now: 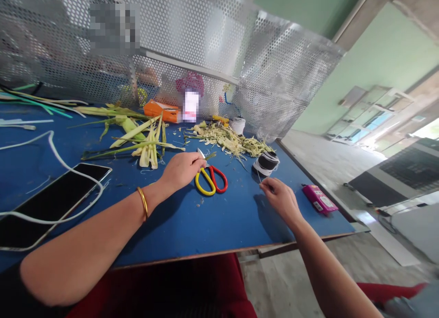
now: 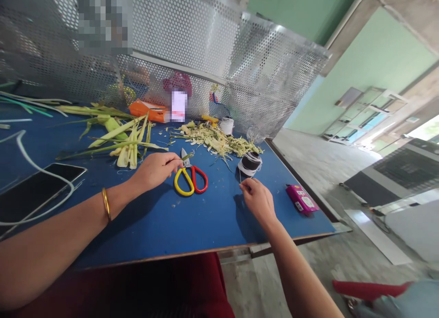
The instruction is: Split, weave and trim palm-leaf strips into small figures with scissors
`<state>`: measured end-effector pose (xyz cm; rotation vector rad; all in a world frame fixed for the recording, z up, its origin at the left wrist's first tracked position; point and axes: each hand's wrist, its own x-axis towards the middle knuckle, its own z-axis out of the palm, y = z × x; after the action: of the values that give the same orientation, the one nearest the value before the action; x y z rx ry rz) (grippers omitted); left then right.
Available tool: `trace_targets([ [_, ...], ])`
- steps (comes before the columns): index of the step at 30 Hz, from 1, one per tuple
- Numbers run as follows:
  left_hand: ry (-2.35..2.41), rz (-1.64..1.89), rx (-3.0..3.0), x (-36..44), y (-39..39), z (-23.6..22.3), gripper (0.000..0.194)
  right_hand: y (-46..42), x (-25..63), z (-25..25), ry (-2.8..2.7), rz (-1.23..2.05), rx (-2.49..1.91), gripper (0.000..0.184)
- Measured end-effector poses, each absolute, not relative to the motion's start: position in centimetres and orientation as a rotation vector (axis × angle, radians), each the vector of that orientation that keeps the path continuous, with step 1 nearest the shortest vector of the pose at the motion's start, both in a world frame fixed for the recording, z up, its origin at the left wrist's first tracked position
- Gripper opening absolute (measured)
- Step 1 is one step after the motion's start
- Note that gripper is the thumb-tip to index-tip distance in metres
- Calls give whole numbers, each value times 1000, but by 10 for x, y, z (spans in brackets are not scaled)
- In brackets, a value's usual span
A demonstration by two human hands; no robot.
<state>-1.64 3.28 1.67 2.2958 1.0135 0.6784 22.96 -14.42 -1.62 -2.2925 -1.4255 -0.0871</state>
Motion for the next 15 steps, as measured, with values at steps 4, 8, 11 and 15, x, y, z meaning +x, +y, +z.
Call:
trace_targets([
  [4, 1026, 676, 2305, -16, 33, 17, 27, -151, 223, -13, -1442, -175, -2213, 23],
  [8, 1033, 669, 2311, -16, 33, 18, 26, -130, 221, 1, -1455, -162, -2148, 16],
  [11, 1029, 670, 2319, -16, 33, 18, 26, -89, 230, 23, -1328, 119, -2053, 13],
  [15, 999, 688, 2339, -17, 34, 19, 27, -37, 266, 54, -1157, 215, -2028, 19],
])
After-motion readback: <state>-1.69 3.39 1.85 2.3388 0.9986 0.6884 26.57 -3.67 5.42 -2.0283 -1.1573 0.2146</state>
